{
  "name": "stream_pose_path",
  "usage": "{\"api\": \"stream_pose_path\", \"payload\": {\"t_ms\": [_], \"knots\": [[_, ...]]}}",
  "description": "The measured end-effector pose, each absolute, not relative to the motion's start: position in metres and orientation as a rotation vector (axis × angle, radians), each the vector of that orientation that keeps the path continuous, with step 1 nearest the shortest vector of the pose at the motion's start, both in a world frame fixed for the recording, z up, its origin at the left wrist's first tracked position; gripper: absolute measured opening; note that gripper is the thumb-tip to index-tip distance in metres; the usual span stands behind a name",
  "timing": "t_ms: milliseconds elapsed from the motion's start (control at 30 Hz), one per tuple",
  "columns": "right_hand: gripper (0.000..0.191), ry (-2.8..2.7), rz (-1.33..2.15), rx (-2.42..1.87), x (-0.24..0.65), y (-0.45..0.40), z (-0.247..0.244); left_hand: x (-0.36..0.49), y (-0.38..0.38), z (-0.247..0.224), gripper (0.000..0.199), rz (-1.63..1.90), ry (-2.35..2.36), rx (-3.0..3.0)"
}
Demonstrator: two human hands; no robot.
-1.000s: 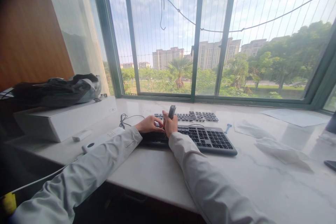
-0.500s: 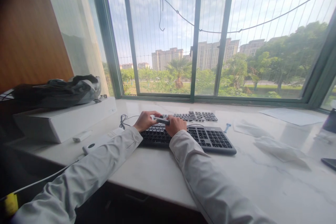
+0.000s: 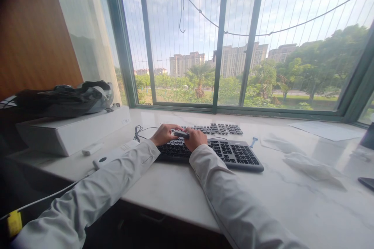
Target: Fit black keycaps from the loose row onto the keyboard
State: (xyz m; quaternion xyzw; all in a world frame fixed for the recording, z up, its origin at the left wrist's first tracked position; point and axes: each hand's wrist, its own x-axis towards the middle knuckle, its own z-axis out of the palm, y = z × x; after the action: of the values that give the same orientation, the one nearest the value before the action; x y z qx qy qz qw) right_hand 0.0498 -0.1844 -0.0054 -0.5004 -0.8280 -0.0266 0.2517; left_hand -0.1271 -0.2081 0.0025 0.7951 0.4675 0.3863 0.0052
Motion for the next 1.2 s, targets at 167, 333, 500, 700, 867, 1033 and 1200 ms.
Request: {"api": "stream_pose_path", "payload": {"t_ms": [167,333,500,700,867,1033,1200], "knots": [[0.028,-2.236,-0.114,-1.455,0.053,-0.180,-0.006,-0.135,-0.202,0.000,0.029,1.195,1.566,2.530],[0.029,-2.259,-0.120,-1.568,0.061,-0.176,0.000,-0.143,-0.197,-0.005,0.024,1.221,1.646,2.546],[0.034,-2.317,-0.193,-1.629,0.067,-0.180,0.013,-0.147,-0.193,-0.009,0.024,1.237,1.730,2.514],[0.030,-2.369,-0.397,-1.625,0.100,-0.182,0.017,-0.151,-0.193,-0.007,0.022,1.242,1.773,2.523],[0.030,-2.352,-0.445,-1.692,0.138,-0.176,0.006,-0.153,-0.195,-0.005,0.025,1.211,1.863,2.531],[0.032,-2.347,-0.376,-1.700,0.151,-0.170,0.000,-0.154,-0.198,-0.002,0.023,1.131,2.017,2.553],[0.029,-2.378,-0.372,-1.631,0.149,-0.169,0.003,-0.152,-0.201,0.005,0.026,1.115,2.056,2.660]]}}
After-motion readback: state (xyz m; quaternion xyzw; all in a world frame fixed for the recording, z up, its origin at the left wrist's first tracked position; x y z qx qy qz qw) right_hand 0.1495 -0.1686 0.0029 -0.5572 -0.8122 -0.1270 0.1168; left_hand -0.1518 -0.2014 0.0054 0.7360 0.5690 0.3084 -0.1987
